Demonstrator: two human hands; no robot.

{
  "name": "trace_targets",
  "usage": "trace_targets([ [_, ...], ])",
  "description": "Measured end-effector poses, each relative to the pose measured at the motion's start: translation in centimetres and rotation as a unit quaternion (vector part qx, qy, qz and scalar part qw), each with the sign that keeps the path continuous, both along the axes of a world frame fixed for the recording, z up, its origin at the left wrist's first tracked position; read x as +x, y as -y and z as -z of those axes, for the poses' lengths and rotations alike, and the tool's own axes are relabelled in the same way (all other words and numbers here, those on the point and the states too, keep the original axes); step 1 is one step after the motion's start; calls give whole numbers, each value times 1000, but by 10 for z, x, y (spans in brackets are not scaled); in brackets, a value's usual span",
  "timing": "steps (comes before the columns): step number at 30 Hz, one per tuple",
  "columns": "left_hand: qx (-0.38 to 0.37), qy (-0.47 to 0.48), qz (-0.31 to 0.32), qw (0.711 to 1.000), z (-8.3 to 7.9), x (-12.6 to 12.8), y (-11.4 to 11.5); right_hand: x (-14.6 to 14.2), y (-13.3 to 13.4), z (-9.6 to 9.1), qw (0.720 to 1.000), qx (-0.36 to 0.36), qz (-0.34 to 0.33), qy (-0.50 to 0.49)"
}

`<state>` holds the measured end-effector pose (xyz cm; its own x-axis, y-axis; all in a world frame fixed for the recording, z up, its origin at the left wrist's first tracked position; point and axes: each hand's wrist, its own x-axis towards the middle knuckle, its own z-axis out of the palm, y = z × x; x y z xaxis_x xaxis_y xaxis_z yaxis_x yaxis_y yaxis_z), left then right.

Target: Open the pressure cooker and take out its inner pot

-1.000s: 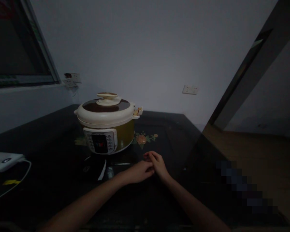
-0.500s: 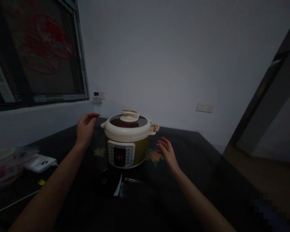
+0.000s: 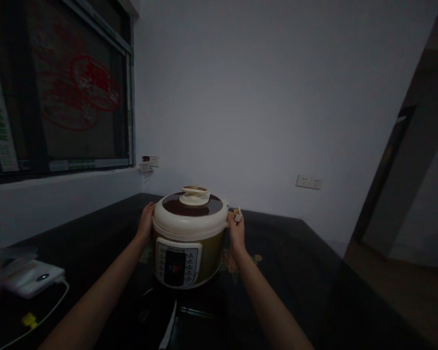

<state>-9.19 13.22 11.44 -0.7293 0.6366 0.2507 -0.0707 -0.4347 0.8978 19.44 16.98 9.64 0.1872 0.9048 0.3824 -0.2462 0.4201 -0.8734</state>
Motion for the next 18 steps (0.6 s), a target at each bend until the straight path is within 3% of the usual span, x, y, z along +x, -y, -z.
trace_targets([
  [9,25,33,5,999,6,0,-4,5,-7,9,999,29,-8,10],
  [18,22,21,5,1000,5,3,3,5,-8,6,1000,27,0,2],
])
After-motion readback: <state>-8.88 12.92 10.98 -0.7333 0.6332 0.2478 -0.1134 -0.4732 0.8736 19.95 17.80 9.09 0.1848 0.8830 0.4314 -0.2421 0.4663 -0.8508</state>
